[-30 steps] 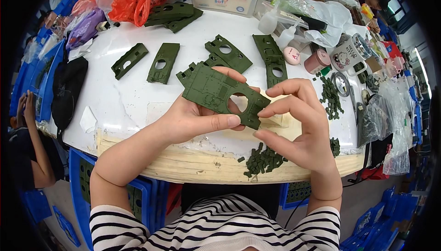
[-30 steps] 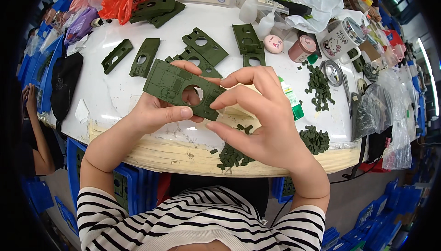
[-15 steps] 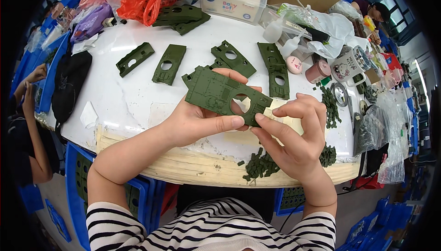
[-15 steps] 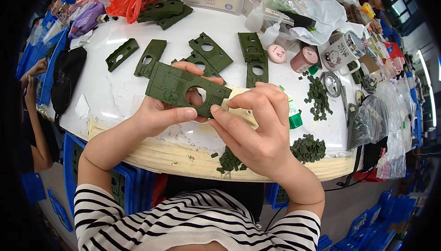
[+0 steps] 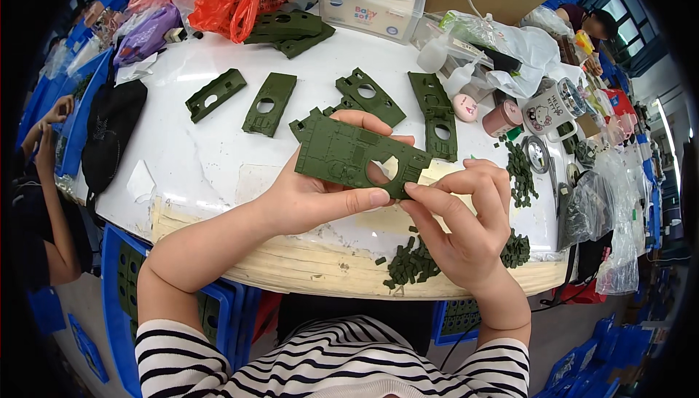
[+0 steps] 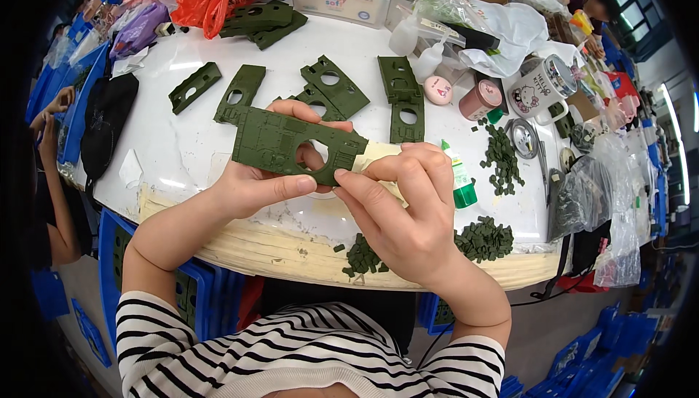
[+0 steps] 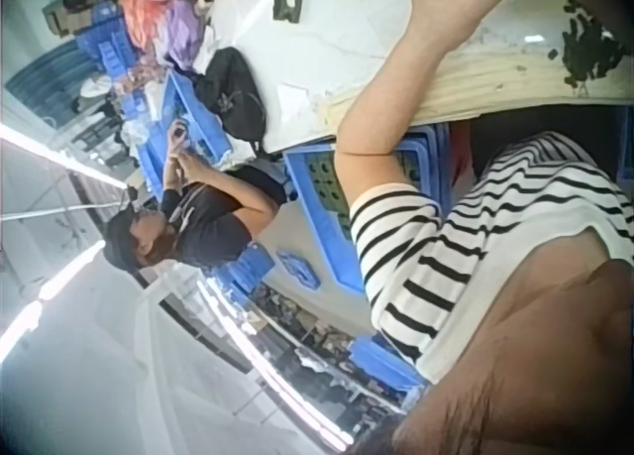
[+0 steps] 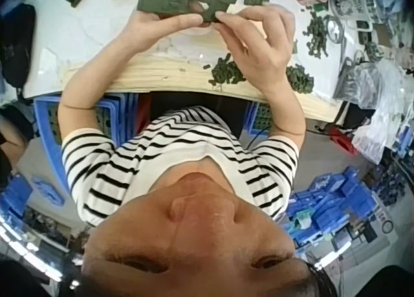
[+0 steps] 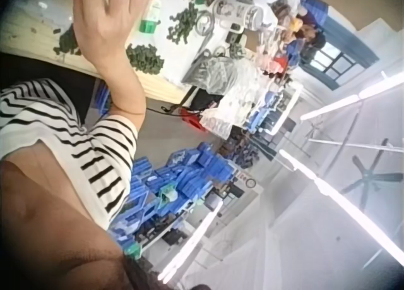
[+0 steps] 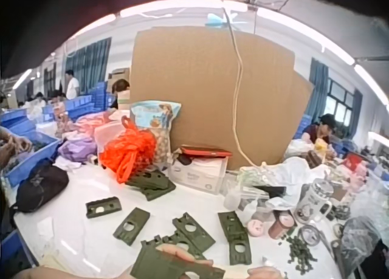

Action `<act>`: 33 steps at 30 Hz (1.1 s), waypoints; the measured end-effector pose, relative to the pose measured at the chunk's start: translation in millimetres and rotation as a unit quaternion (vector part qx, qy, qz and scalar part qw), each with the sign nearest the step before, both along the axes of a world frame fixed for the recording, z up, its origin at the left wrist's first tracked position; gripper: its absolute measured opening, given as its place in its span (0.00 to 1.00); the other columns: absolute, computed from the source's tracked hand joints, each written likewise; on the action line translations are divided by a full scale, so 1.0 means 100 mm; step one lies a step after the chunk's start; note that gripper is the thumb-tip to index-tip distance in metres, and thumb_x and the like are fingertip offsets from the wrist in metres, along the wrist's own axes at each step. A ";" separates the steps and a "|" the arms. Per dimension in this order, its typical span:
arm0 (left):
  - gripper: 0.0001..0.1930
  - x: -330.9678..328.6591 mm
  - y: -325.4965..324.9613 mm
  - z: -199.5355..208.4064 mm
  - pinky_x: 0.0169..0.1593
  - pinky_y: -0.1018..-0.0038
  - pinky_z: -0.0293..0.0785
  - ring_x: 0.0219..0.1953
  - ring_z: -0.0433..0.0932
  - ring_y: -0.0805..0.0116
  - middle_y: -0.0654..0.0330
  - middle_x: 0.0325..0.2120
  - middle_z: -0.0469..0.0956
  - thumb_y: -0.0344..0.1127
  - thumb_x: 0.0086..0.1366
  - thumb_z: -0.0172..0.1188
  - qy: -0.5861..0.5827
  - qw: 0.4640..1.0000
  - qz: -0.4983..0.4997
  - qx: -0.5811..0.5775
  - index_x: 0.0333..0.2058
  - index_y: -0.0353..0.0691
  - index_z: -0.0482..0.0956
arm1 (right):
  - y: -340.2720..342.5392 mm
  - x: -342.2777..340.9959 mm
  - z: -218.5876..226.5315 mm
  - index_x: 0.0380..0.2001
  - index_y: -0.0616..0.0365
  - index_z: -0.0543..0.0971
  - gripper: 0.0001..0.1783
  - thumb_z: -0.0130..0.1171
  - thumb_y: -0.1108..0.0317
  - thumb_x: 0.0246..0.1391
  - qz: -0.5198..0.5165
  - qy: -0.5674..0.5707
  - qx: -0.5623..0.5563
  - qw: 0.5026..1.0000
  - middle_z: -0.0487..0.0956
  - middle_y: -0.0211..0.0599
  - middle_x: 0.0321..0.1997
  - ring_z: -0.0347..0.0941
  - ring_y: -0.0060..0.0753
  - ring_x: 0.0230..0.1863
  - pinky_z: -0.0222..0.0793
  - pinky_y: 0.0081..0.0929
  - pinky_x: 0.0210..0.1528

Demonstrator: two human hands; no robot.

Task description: Assembling plastic components of toy tanks and applying adhesive.

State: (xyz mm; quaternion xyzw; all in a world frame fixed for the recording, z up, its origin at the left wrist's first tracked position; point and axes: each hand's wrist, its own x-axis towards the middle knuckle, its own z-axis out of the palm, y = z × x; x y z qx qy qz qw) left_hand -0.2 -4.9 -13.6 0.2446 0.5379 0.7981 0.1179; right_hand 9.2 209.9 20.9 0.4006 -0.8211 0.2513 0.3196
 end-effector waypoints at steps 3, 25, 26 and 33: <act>0.31 0.00 0.01 0.00 0.50 0.67 0.80 0.45 0.77 0.70 0.36 0.60 0.61 0.22 0.58 0.60 -0.002 1.000 0.003 0.003 0.58 0.43 0.55 | -0.01 0.00 0.01 0.31 0.54 0.83 0.15 0.73 0.73 0.33 0.002 -0.020 -0.013 1.000 0.72 0.29 0.29 0.66 0.37 0.37 0.67 0.37 0.42; 0.34 -0.14 -0.18 0.13 0.41 0.74 0.79 0.47 0.77 0.68 0.43 0.58 0.68 0.38 0.60 0.63 -0.031 0.999 0.042 -0.005 0.62 0.39 0.58 | 0.04 -0.04 0.07 0.32 0.56 0.79 0.20 0.75 0.69 0.33 0.043 -0.043 -0.034 0.998 0.72 0.33 0.29 0.66 0.38 0.33 0.64 0.34 0.38; 0.32 -0.21 -0.25 0.17 0.40 0.76 0.76 0.45 0.77 0.71 0.48 0.56 0.70 0.39 0.62 0.61 -0.035 0.997 0.068 0.010 0.62 0.36 0.60 | 0.06 -0.05 0.07 0.32 0.57 0.78 0.20 0.75 0.68 0.33 0.041 -0.036 -0.031 0.998 0.73 0.34 0.29 0.66 0.37 0.33 0.63 0.34 0.38; 0.18 -0.64 -1.34 0.23 0.38 0.83 0.74 0.34 0.77 0.82 0.64 0.38 0.80 0.34 0.63 0.60 -0.080 0.973 0.197 -0.087 0.51 0.35 0.73 | 0.05 -0.10 0.07 0.31 0.57 0.78 0.16 0.72 0.72 0.37 0.046 -0.025 -0.026 0.998 0.72 0.32 0.24 0.66 0.36 0.27 0.62 0.35 0.39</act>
